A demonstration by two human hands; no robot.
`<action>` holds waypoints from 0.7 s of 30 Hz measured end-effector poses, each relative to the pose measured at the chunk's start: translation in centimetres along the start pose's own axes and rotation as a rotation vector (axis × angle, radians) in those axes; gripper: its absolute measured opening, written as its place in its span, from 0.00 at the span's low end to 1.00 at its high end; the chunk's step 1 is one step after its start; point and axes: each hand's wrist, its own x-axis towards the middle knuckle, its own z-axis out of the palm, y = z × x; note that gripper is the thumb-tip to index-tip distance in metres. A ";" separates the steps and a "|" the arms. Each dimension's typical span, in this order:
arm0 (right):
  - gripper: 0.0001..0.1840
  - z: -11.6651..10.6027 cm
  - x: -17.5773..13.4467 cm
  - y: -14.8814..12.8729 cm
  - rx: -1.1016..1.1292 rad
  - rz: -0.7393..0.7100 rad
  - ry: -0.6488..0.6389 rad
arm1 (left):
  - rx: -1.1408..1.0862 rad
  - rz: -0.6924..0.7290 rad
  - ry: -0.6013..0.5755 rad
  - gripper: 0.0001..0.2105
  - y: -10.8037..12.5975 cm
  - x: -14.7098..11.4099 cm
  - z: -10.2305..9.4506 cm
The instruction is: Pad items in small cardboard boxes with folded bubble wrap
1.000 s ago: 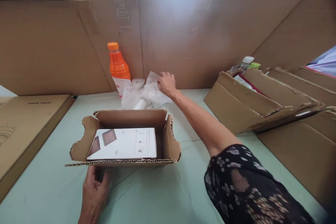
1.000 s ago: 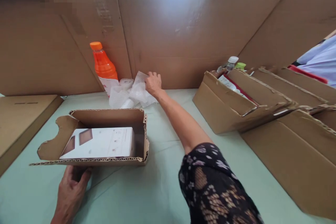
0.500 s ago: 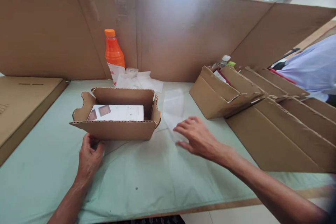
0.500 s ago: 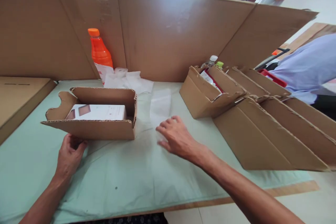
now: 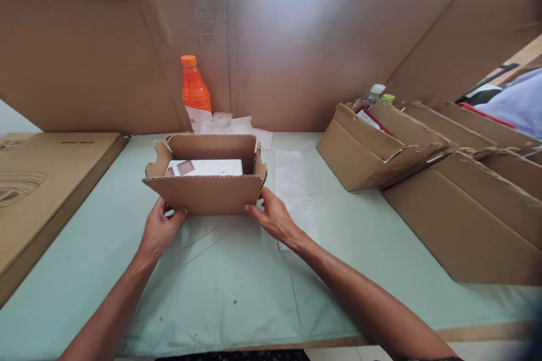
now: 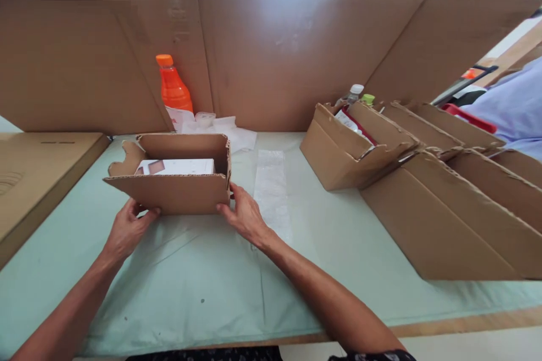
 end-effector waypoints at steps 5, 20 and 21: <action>0.28 1.4 5.2 0.1 0.001 0.040 0.033 | 0.001 0.026 0.028 0.25 0.4 4.4 1.5; 0.23 -7.2 -11.3 5.4 -0.521 -0.135 -0.178 | 0.365 0.454 -0.375 0.14 -0.3 -7.3 -0.3; 0.20 -6.4 -11.5 5.4 -0.564 -0.152 -0.150 | 0.354 0.549 -0.446 0.13 0.4 -7.3 1.0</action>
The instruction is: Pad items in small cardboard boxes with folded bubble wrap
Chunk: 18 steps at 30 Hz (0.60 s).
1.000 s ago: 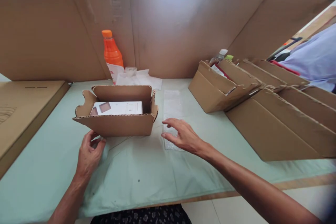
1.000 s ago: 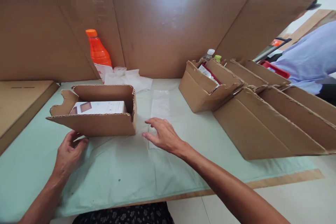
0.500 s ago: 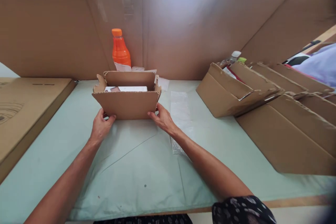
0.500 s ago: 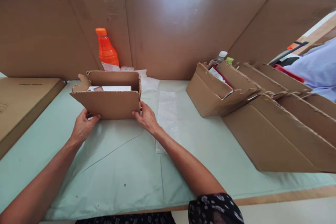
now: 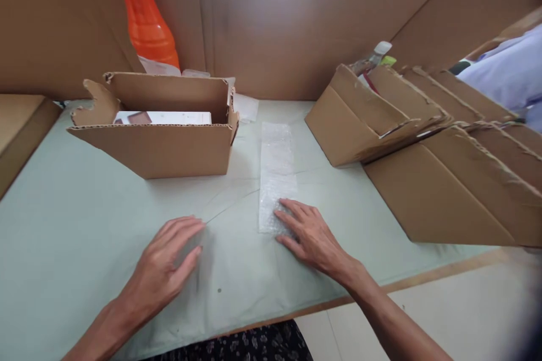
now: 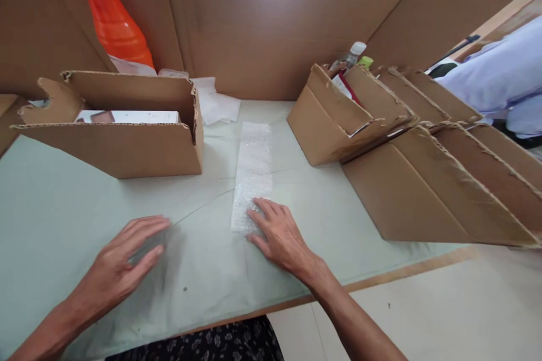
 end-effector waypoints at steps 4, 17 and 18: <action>0.15 1.2 0.8 -1.6 -0.057 -0.051 0.160 | 0.036 0.254 -0.149 0.18 2.3 3.2 2.5; 0.26 -1.0 -1.8 -6.2 0.666 -0.019 0.091 | -0.271 -0.234 -0.345 0.19 4.0 -1.2 3.7; 0.25 -0.9 -2.2 -6.2 0.599 0.016 0.223 | -0.298 -0.309 -0.340 0.21 4.1 -1.2 3.6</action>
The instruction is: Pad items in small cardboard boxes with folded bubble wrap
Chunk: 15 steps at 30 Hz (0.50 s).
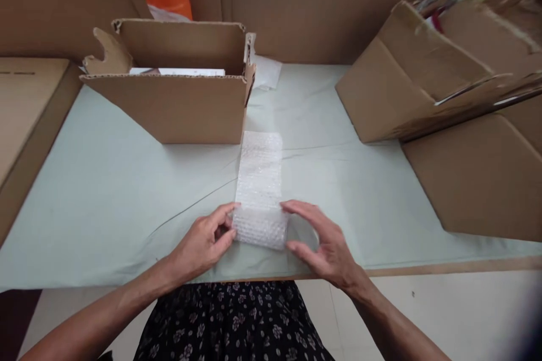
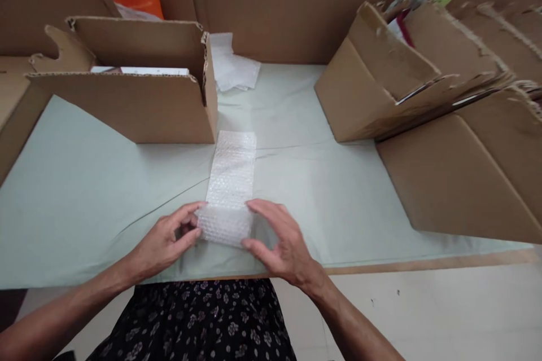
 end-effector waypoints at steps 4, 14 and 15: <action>0.23 0.8 -0.9 -1.1 -0.230 -0.201 0.201 | -0.018 -0.054 0.053 0.27 0.1 0.6 -0.1; 0.12 4.8 -0.5 -0.6 -0.317 -0.189 -0.083 | 0.342 0.369 0.269 0.29 -0.6 -1.4 0.5; 0.12 4.6 -0.4 -0.7 -0.242 -0.155 -0.110 | 0.348 0.410 0.231 0.29 -0.4 -1.8 0.5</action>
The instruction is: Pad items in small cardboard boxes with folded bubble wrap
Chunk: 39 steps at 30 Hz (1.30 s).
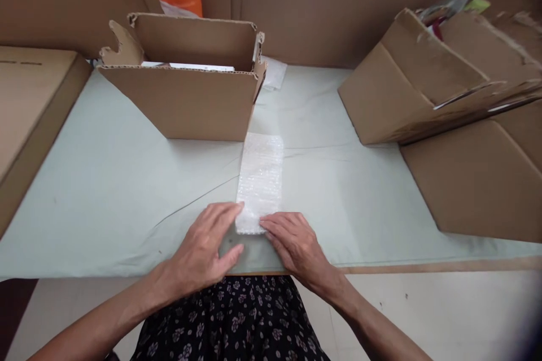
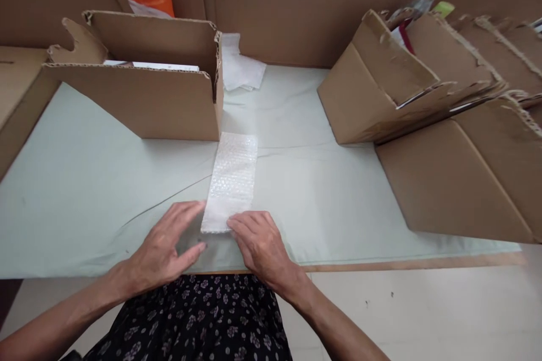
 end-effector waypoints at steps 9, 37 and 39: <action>0.14 -1.3 -0.3 -0.2 -0.149 -0.003 0.160 | 0.107 -0.058 0.044 0.17 -1.4 2.2 1.7; 0.15 0.4 2.8 -0.5 0.452 0.382 -0.086 | -0.990 -0.763 0.154 0.39 0.8 -0.5 0.7; 0.14 0.3 2.4 -1.0 0.472 0.378 -0.080 | -1.024 -0.772 0.163 0.40 1.4 -0.2 1.5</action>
